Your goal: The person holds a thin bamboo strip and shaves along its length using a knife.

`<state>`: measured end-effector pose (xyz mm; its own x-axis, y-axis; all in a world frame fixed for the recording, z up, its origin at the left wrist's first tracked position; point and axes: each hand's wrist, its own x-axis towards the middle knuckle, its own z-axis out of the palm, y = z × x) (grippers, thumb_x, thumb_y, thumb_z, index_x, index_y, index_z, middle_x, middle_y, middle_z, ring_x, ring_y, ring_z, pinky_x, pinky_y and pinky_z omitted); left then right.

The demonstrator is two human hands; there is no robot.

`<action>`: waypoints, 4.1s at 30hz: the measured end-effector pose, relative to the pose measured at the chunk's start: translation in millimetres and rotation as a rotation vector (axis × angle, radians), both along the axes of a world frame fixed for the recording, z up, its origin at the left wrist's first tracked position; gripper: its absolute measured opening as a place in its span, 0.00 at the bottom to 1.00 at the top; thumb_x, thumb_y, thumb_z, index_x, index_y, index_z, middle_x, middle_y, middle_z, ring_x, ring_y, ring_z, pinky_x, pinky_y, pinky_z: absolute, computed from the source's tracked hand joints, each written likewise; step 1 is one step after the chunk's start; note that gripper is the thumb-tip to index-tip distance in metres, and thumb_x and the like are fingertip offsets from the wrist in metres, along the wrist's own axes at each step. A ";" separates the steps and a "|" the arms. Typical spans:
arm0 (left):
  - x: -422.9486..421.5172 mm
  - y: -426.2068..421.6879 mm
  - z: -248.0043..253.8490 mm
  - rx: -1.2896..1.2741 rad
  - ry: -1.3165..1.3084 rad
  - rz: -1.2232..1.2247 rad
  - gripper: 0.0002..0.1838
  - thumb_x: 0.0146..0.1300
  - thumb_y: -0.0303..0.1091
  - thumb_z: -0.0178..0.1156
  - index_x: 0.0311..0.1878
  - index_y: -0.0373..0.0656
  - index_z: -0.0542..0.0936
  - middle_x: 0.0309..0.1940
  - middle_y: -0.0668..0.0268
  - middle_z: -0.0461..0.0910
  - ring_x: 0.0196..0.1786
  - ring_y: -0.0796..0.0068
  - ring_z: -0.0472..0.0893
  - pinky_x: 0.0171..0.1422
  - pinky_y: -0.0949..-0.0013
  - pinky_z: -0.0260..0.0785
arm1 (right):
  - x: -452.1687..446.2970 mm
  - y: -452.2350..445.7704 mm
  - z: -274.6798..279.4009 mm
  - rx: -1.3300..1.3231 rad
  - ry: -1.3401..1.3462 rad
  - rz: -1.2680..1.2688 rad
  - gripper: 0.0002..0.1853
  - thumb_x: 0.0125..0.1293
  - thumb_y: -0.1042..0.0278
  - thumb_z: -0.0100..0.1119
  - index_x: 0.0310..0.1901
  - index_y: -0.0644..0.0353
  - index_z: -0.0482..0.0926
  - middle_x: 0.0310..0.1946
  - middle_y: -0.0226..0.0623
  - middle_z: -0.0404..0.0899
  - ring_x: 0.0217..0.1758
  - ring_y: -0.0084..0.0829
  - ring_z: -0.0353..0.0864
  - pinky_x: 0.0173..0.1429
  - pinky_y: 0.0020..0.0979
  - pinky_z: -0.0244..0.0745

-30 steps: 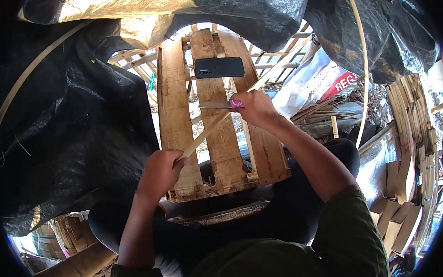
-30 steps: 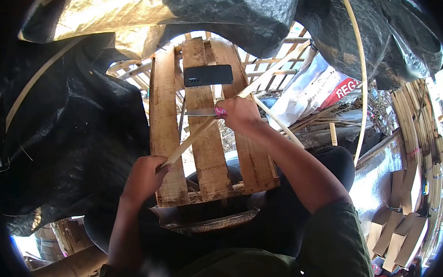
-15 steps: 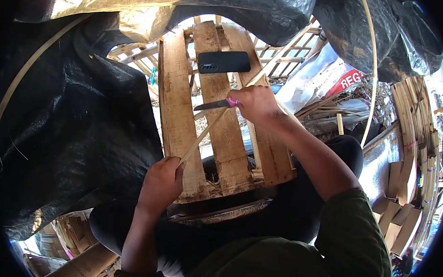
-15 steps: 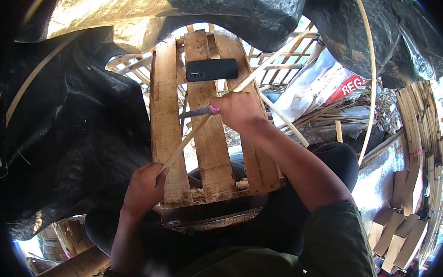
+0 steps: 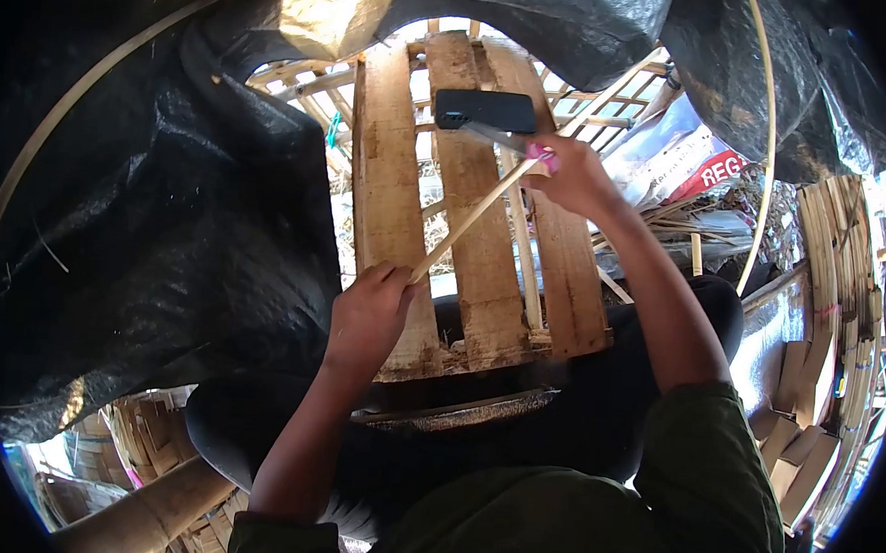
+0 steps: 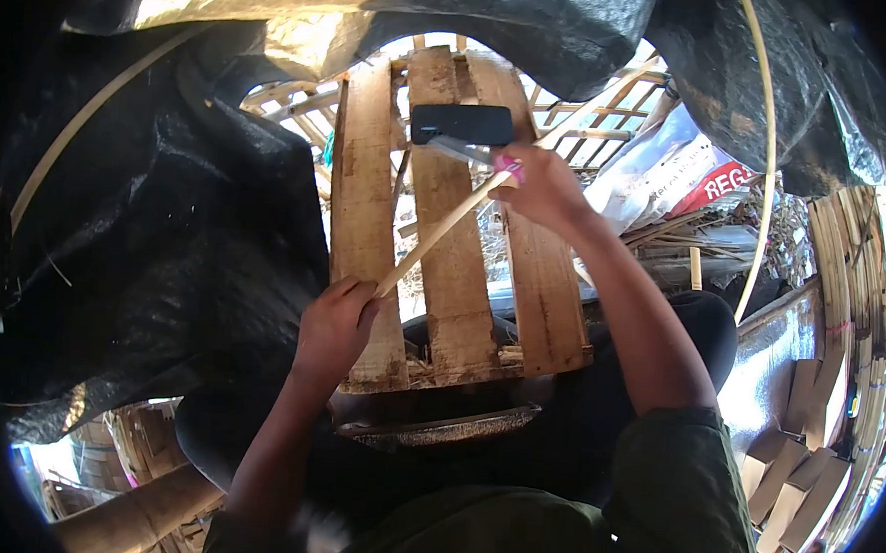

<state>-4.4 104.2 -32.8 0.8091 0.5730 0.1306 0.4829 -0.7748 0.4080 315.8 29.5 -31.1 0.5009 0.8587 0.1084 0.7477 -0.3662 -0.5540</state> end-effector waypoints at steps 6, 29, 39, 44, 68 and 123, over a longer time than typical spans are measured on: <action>6.2 1.8 -1.5 0.120 -0.053 -0.033 0.07 0.65 0.36 0.64 0.37 0.42 0.82 0.33 0.64 0.76 0.38 0.64 0.82 0.39 0.62 0.77 | 34.3 2.2 -11.8 -0.181 0.096 -0.184 0.19 0.73 0.54 0.57 0.45 0.65 0.81 0.38 0.56 0.84 0.44 0.52 0.85 0.48 0.46 0.77; 8.6 7.0 -8.8 0.084 -0.139 -0.126 0.07 0.62 0.31 0.66 0.37 0.37 0.83 0.27 0.60 0.75 0.32 0.58 0.81 0.37 0.58 0.76 | 12.5 0.0 -18.9 -0.308 0.227 -0.184 0.24 0.76 0.53 0.48 0.44 0.73 0.80 0.25 0.53 0.83 0.21 0.43 0.85 0.24 0.42 0.79; 8.1 8.4 -12.9 0.109 -0.142 -0.150 0.06 0.63 0.30 0.66 0.37 0.36 0.83 0.27 0.59 0.75 0.32 0.58 0.81 0.37 0.59 0.76 | -11.6 -6.8 -12.1 -0.283 0.295 -0.158 0.22 0.76 0.56 0.48 0.43 0.71 0.80 0.24 0.52 0.83 0.22 0.43 0.86 0.24 0.41 0.79; 7.4 8.6 -14.2 0.128 -0.123 -0.150 0.07 0.63 0.31 0.66 0.36 0.36 0.83 0.28 0.59 0.76 0.33 0.57 0.82 0.37 0.59 0.76 | -20.9 -6.7 -1.3 -0.327 0.298 -0.145 0.21 0.75 0.56 0.48 0.45 0.70 0.81 0.23 0.50 0.83 0.23 0.39 0.86 0.25 0.40 0.78; 10.1 5.7 -10.8 0.135 0.081 -0.150 0.09 0.68 0.37 0.61 0.34 0.42 0.80 0.29 0.65 0.73 0.35 0.65 0.81 0.40 0.62 0.77 | 81.5 130.2 -19.3 -0.309 -0.333 0.514 0.30 0.40 0.57 0.80 0.42 0.66 0.78 0.42 0.48 0.79 0.48 0.46 0.81 0.51 0.40 0.77; 27.0 -0.6 -20.9 0.055 -0.222 -0.085 0.03 0.56 0.21 0.61 0.34 0.37 0.82 0.37 0.57 0.78 0.43 0.57 0.82 0.44 0.57 0.79 | 40.5 -0.2 -12.9 -0.442 0.045 -0.151 0.26 0.76 0.47 0.48 0.41 0.66 0.83 0.32 0.61 0.83 0.38 0.55 0.86 0.45 0.51 0.80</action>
<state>22.6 103.6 -53.7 0.8024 0.4909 0.3394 0.3179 -0.8329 0.4530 356.3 29.3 -44.0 0.6197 0.7347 -0.2761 0.6465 -0.6772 -0.3513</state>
